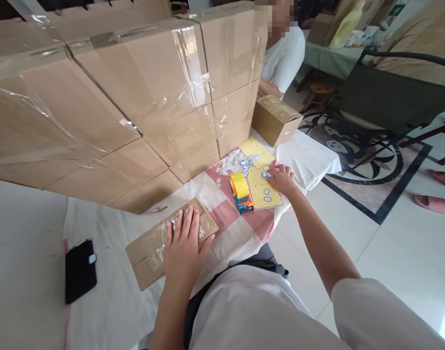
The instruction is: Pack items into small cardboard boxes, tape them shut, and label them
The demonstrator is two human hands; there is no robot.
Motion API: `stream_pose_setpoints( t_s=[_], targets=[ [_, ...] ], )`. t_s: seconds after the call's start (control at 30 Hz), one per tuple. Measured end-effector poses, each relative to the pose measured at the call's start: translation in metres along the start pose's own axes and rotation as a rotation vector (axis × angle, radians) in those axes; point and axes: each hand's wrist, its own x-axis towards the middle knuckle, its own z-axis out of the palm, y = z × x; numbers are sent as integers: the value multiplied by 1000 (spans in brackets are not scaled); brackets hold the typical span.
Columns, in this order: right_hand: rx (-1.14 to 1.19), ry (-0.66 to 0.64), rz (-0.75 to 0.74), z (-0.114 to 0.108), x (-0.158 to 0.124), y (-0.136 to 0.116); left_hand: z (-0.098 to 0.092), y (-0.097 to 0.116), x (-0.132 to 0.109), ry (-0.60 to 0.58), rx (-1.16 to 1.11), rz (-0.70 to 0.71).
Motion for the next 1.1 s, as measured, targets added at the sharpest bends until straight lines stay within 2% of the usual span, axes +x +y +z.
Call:
stream_pose_setpoints(
  t_s=[0.17, 0.37, 0.73, 0.93, 1.1],
  targets=[
    [24, 20, -26, -3, -3, -7, -1, 3, -3, 28, 8, 4],
    [61, -61, -114, 2, -14, -7, -1, 1, -1, 31, -6, 1],
    [141, -124, -226, 7, -27, -17, -2, 6, 0, 26, 50, -8],
    [200, -121, -235, 13, -30, -20, -5, 9, 0, -12, 70, -46],
    [265, -88, -182, 18, -30, -23, -7, 15, 0, -14, 73, -60]
  ],
)
